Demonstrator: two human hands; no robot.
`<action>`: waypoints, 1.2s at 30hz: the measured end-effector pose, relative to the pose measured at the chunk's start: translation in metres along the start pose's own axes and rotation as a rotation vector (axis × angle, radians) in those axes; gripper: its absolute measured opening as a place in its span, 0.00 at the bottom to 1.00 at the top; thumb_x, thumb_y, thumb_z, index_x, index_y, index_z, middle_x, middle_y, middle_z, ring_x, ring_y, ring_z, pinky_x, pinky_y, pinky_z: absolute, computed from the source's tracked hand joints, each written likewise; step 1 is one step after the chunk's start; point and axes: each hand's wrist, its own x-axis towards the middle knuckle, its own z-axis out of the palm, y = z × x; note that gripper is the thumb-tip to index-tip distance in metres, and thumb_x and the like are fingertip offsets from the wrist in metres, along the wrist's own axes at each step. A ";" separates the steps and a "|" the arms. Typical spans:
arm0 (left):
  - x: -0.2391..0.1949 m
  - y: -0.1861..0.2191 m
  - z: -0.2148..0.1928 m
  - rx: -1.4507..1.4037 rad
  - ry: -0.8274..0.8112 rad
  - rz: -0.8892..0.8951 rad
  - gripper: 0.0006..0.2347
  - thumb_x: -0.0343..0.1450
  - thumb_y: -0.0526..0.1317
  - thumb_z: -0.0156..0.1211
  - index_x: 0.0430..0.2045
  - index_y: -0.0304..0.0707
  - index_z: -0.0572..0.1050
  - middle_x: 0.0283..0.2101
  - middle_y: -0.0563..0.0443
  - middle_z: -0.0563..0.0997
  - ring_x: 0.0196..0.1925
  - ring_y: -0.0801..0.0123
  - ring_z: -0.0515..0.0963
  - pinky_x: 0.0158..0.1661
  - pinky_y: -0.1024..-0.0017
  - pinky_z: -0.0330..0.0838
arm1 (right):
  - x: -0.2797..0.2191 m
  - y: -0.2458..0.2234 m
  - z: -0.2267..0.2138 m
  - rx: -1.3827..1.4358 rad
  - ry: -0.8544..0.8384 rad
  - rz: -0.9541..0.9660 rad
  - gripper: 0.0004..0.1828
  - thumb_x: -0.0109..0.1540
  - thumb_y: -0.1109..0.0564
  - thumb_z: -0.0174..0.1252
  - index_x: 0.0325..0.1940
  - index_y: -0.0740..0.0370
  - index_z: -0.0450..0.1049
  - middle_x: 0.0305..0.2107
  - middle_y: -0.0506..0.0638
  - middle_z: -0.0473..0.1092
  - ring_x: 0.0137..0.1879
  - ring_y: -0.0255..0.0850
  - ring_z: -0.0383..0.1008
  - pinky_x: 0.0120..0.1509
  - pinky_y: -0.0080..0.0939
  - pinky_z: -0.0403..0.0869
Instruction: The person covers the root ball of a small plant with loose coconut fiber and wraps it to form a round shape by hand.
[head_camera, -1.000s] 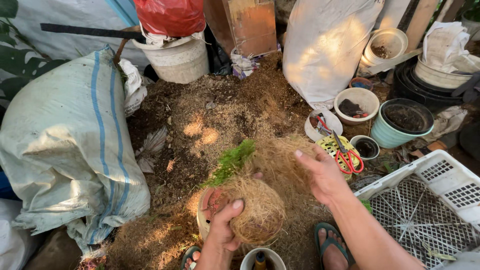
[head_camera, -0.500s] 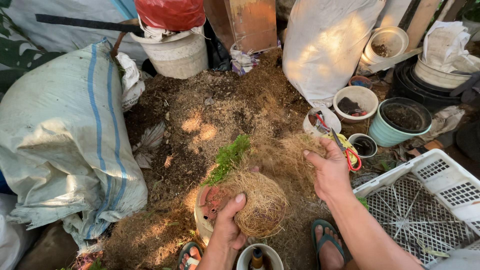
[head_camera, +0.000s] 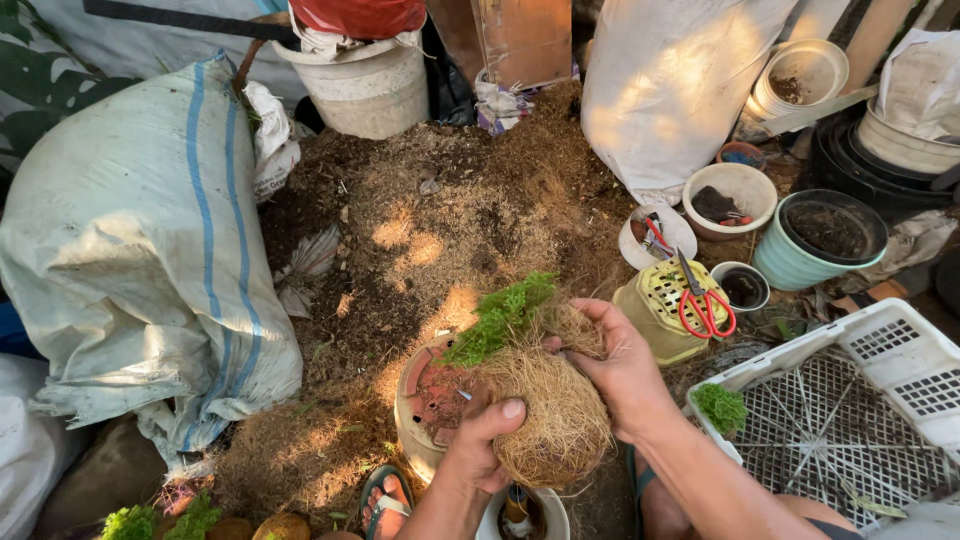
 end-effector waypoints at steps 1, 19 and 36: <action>-0.001 0.001 0.000 0.004 -0.005 0.009 0.44 0.53 0.43 0.73 0.65 0.26 0.59 0.52 0.30 0.77 0.51 0.44 0.81 0.50 0.50 0.79 | -0.001 0.000 -0.001 0.036 -0.035 0.008 0.27 0.56 0.74 0.56 0.59 0.60 0.66 0.44 0.56 0.75 0.48 0.42 0.78 0.53 0.44 0.77; -0.005 0.018 0.003 0.230 0.014 -0.018 0.49 0.47 0.44 0.74 0.65 0.28 0.58 0.52 0.29 0.78 0.53 0.43 0.80 0.54 0.49 0.77 | 0.019 -0.003 -0.050 -0.097 0.064 -0.054 0.14 0.65 0.64 0.61 0.54 0.66 0.74 0.40 0.50 0.74 0.44 0.36 0.71 0.47 0.36 0.67; -0.003 0.016 0.004 0.312 -0.105 -0.027 0.45 0.50 0.43 0.75 0.63 0.24 0.63 0.52 0.34 0.78 0.55 0.46 0.77 0.58 0.51 0.72 | 0.014 -0.022 -0.048 -0.701 -0.095 -0.202 0.09 0.60 0.56 0.63 0.38 0.65 0.82 0.61 0.55 0.72 0.66 0.41 0.70 0.65 0.43 0.68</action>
